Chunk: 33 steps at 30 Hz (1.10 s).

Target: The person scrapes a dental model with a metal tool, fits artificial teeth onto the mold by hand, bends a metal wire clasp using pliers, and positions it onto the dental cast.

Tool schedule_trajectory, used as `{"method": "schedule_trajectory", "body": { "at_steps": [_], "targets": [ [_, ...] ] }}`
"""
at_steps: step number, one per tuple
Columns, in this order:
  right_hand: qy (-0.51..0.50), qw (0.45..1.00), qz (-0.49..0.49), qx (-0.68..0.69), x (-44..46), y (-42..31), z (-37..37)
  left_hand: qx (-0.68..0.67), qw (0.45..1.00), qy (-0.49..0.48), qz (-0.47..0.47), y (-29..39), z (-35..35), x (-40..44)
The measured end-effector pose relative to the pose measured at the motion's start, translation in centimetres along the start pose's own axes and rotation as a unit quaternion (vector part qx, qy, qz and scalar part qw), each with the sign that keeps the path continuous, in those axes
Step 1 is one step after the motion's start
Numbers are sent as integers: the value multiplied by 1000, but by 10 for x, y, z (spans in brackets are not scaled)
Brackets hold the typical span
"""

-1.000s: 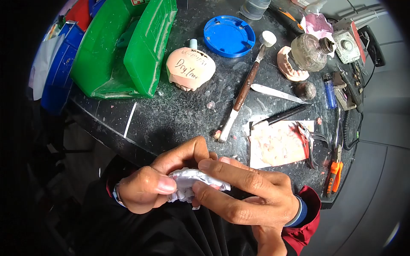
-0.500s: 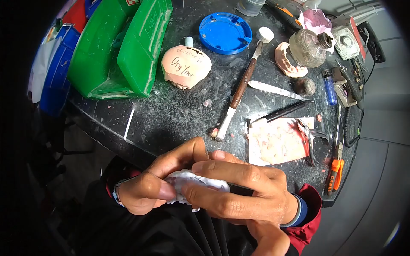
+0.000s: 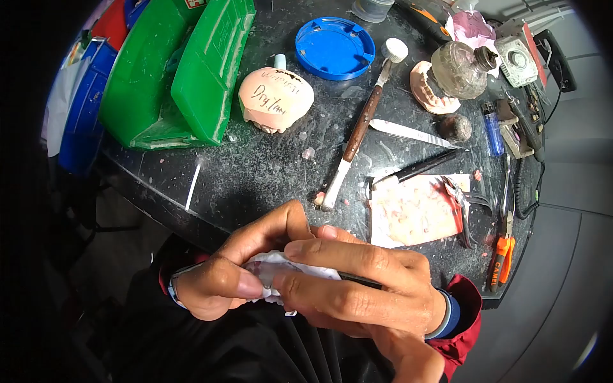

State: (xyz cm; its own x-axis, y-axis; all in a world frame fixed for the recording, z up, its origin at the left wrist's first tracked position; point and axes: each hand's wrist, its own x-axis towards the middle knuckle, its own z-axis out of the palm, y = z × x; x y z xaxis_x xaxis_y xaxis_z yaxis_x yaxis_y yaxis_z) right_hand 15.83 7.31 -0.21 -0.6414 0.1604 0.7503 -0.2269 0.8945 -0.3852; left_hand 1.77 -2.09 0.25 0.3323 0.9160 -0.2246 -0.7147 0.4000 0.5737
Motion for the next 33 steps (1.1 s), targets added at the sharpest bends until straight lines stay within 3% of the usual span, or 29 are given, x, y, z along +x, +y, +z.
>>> {"method": "schedule_trajectory", "body": {
  "at_steps": [2, 8, 24, 33],
  "targets": [
    [0, 1000, 4, 2, 0, 1, 0, -14, 998, -44, 43, -5, -4, 0],
    [-4, 1000, 12, 7, 2, 2, -4, -15, 999, 35, -17, 1, 2, 3],
    [-36, 998, 40, 16, 11, -10, -21, -16, 996, 63, 55, -2, 5, 2],
    [-43, 996, 70, 28, 11, -8, -22, -22, 997, 61, 46, -3, 5, 3]
  ]
}}
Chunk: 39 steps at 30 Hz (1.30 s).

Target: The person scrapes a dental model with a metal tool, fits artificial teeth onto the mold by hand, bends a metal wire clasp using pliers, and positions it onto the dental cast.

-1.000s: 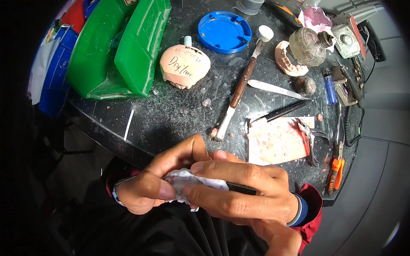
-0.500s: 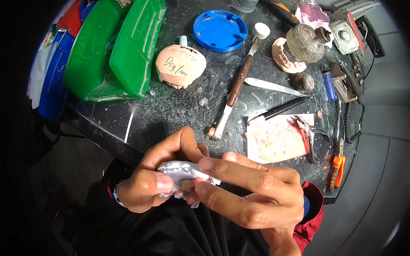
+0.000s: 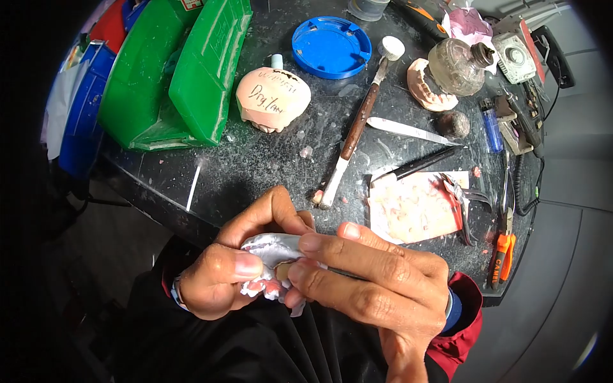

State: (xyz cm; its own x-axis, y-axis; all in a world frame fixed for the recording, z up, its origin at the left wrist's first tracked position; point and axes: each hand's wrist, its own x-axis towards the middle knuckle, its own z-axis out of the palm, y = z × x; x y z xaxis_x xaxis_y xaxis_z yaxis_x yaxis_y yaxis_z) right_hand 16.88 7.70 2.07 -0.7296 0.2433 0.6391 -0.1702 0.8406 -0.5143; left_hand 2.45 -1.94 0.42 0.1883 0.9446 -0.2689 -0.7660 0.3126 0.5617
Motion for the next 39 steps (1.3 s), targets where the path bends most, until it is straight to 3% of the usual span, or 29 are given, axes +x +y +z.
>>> {"method": "schedule_trajectory", "body": {
  "at_steps": [9, 17, 20, 26, 27, 30, 34, 39],
  "targets": [
    [-49, 986, 85, 134, 1, 12, -6, -6, 1000, 13, 23, -3, 7, -1],
    [-100, 981, 107, 131, 4, 10, -16, 14, 1000, 23, 1, 3, 6, -3],
    [-89, 987, 71, 116, 5, 12, -15, 22, 999, 23, -26, 11, 7, -3],
    [-54, 994, 65, 75, -2, 11, -21, 114, 990, 17, 79, 5, 0, -6],
    [-29, 993, 68, 89, -3, 12, -19, 185, 973, -9, 136, 6, -4, -4],
    [-14, 993, 78, 82, 0, 13, -20, 335, 903, 55, 265, 2, -2, 0],
    [-31, 998, 42, 21, 1, 13, -22, 374, 877, 56, 297, 0, -7, -1],
    [3, 998, 67, -21, 2, 7, -15, 418, 840, 69, 340, 1, -6, 0]
  ]
}}
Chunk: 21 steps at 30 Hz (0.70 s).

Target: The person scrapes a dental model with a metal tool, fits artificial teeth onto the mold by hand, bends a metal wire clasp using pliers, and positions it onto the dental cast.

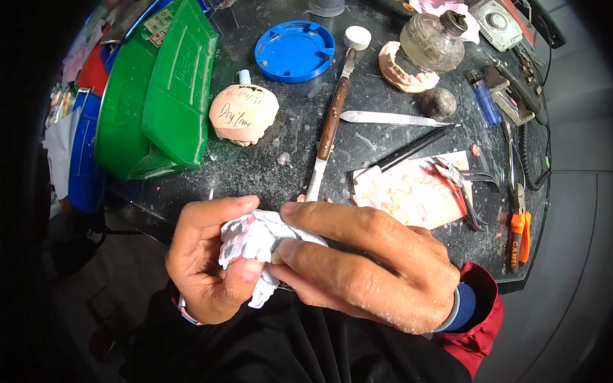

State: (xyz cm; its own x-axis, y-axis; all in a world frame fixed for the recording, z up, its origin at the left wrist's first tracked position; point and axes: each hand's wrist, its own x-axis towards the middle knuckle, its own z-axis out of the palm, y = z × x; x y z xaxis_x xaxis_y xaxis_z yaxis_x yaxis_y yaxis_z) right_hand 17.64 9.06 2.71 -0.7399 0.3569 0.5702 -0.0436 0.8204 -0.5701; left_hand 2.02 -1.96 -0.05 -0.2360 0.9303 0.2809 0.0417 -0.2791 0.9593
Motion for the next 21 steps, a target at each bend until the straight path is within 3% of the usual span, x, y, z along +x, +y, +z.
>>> {"method": "schedule_trajectory", "body": {
  "at_steps": [4, 7, 10, 18, 21],
  "targets": [
    [-14, 999, 25, 38, 2, 4, -1, 13, 995, -22, 98, -13, -1, 3],
    [-16, 999, 25, 41, 2, 6, 0, 6, 998, -22, 55, -9, -3, 2],
    [-2, 998, 55, 44, 0, 1, 2, 21, 996, -27, 78, -12, -4, 3],
    [-58, 998, 1, -37, 3, -2, -6, 14, 995, -60, 80, -9, -10, 7],
    [-32, 999, -4, 7, 3, -2, -5, 9, 996, -47, 78, -8, -9, 4]
  ]
}}
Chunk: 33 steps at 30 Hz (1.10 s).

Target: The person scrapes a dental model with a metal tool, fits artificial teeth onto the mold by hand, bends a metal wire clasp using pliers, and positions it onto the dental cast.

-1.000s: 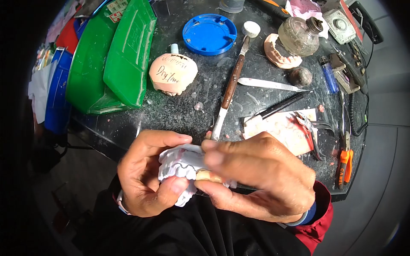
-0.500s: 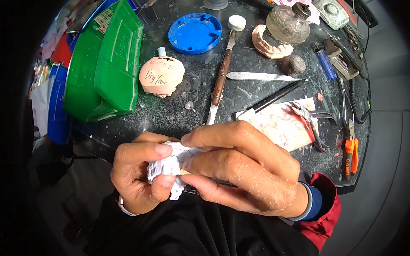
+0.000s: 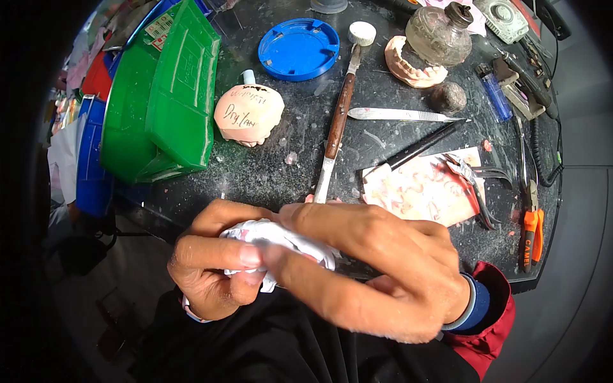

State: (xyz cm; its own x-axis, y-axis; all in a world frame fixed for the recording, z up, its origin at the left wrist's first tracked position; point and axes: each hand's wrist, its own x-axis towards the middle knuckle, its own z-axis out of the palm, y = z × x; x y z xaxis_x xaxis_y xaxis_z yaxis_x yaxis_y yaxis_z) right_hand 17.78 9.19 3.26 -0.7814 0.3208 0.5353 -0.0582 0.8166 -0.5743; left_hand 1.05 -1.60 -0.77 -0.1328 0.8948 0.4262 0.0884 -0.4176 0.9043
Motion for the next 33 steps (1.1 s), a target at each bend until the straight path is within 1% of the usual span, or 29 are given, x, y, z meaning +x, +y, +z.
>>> {"method": "schedule_trajectory", "body": {
  "at_steps": [3, 6, 9, 13, 18, 19, 22, 25, 28, 31, 33],
  "targets": [
    [30, 998, -51, 9, -4, 3, 3, -4, 1000, 16, 9, -2, 1, -2],
    [24, 995, -93, -37, -6, 6, 4, -4, 1000, 28, 12, -3, 2, -3],
    [27, 991, -101, -86, -6, 6, 5, -2, 999, 34, 0, -1, 3, -4],
    [26, 988, -99, -117, -7, 1, 6, -4, 999, 45, -10, -2, 4, -5],
    [22, 999, -35, -12, -3, -3, 2, -1, 999, 41, -3, -2, 6, -6],
    [27, 999, -28, 2, -3, -1, 3, -3, 999, 44, -5, -2, 7, -6],
    [51, 998, -24, 36, -3, 10, 8, 14, 998, 48, 29, -7, 9, -7],
    [36, 997, -5, 66, -5, 13, 5, 20, 999, 35, 11, -5, 9, -8],
    [25, 998, 3, 62, -7, 12, 6, 136, 987, -22, 83, -13, 4, -4],
    [34, 998, 6, 48, -5, 7, 11, 33, 996, 67, 40, -9, 11, -7],
    [21, 999, 9, 24, -4, 4, 11, 37, 996, 65, 40, -8, 9, -6]
  ]
}}
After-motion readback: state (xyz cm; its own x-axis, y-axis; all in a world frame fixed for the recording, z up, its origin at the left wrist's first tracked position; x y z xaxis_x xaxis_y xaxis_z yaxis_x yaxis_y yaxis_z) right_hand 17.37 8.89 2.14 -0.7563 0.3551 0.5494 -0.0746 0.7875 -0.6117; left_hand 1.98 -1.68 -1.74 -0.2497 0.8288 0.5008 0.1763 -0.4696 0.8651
